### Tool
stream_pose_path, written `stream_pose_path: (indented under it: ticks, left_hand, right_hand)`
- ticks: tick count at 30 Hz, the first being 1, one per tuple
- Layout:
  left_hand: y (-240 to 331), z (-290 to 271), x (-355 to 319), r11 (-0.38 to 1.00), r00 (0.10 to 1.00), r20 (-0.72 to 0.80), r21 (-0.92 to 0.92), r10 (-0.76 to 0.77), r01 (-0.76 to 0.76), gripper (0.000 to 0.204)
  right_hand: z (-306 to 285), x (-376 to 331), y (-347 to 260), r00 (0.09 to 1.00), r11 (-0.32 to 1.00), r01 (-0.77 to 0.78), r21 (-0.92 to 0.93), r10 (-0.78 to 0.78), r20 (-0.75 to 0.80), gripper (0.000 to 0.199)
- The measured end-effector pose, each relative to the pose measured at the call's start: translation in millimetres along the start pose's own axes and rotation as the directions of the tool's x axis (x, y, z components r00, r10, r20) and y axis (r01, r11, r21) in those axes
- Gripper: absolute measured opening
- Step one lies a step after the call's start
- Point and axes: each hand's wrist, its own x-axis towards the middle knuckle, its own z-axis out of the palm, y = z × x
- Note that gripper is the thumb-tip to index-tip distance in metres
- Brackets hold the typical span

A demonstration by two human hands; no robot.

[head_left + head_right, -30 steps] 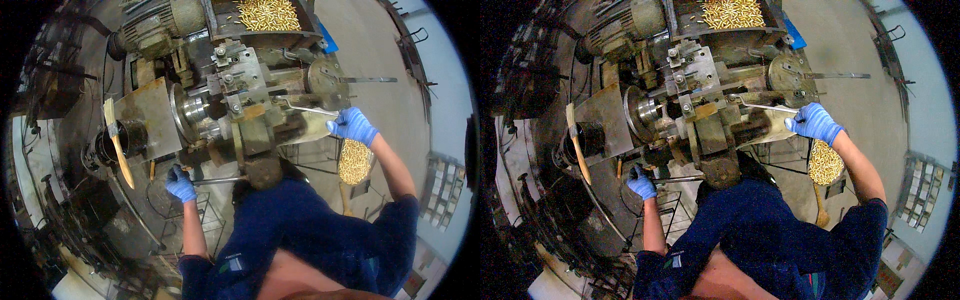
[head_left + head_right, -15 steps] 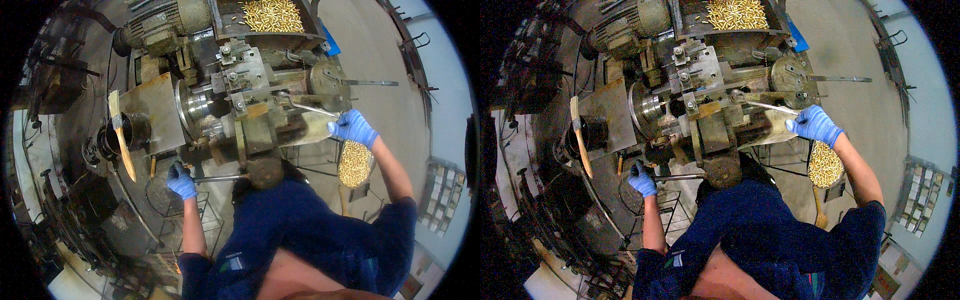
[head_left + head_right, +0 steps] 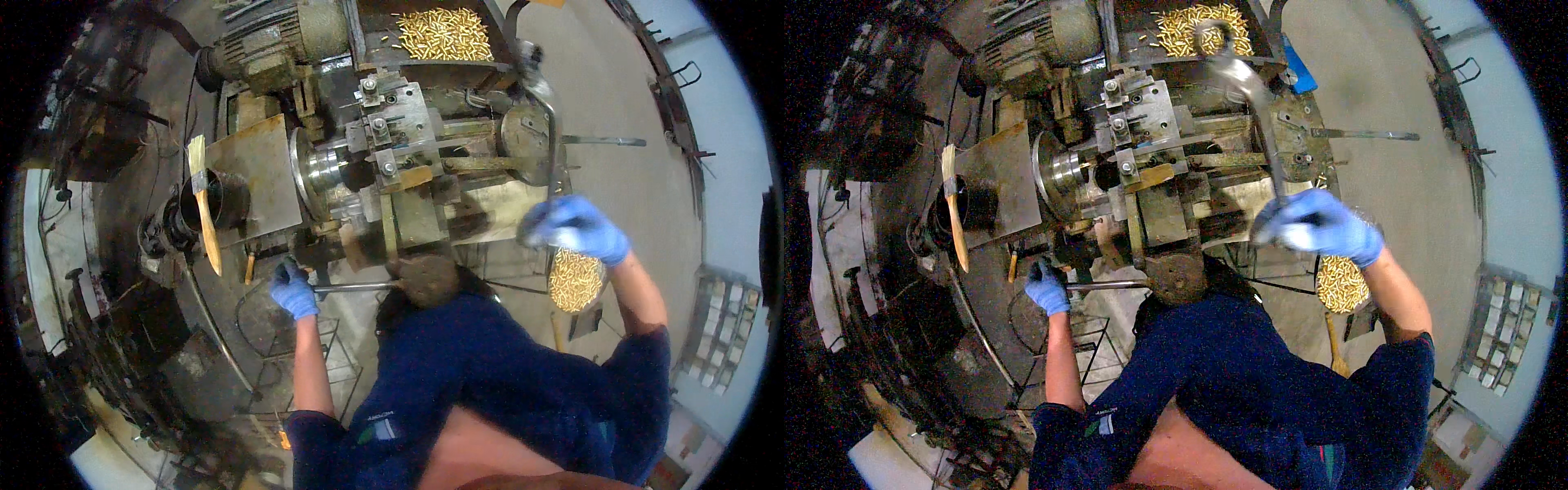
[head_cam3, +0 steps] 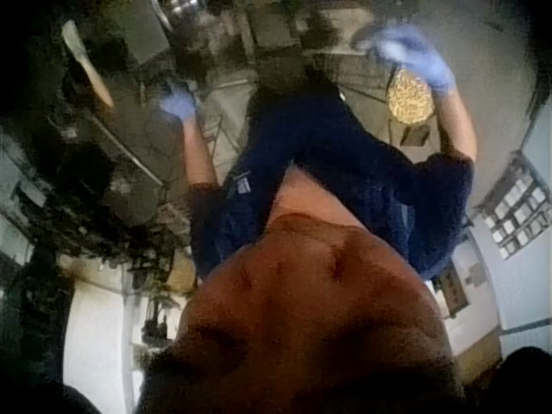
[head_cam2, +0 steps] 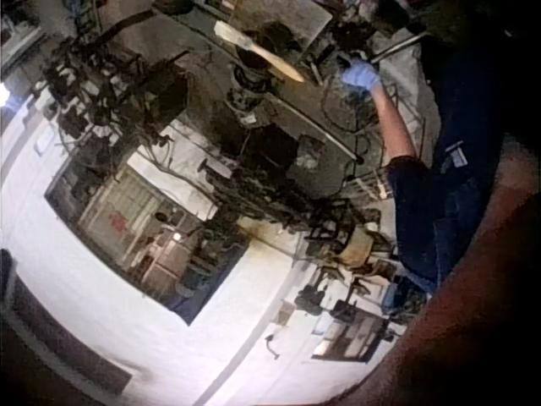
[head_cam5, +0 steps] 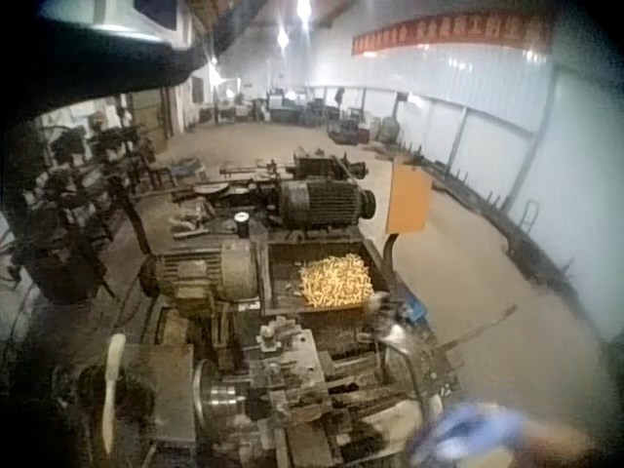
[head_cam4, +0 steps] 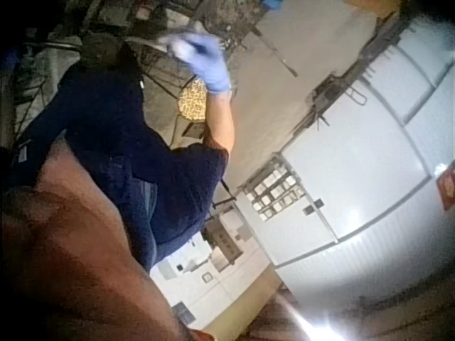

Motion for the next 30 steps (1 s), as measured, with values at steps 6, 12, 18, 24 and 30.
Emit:
stream_pose_path:
  ticks: [6, 12, 18, 24, 30]
  left_hand:
    - [-21, 0, 7, 0.998, 0.998, 0.006, -0.038, -0.055, 0.055, 0.027]
    - [-16, 2, 6, 1.000, 0.999, -0.030, -0.001, 0.014, -0.014, 0.026]
    - [-3, -1, 0, 1.000, 1.000, -0.019, -0.003, 0.018, -0.018, 0.024]
    - [-7, 2, 2, 0.999, 0.999, -0.030, -0.049, -0.025, 0.024, 0.023]
    - [-34, 3, 11, 1.000, 0.999, -0.035, 0.010, -0.025, 0.026, 0.023]
  right_hand:
    - [27, 15, 64, 0.967, 0.411, -0.231, -0.882, -0.003, -0.254, 0.046]
    - [-24, 68, 40, 0.997, -0.085, -0.070, -0.994, 0.021, -0.072, 0.056]
    - [-71, 112, 22, 0.994, -0.242, 0.092, -0.966, -0.037, 0.104, 0.050]
    - [-95, 164, 10, 0.974, -0.292, 0.209, -0.933, -0.019, 0.224, 0.039]
    - [-92, 141, 44, 0.979, -0.155, 0.037, -0.987, -0.192, 0.066, 0.043]
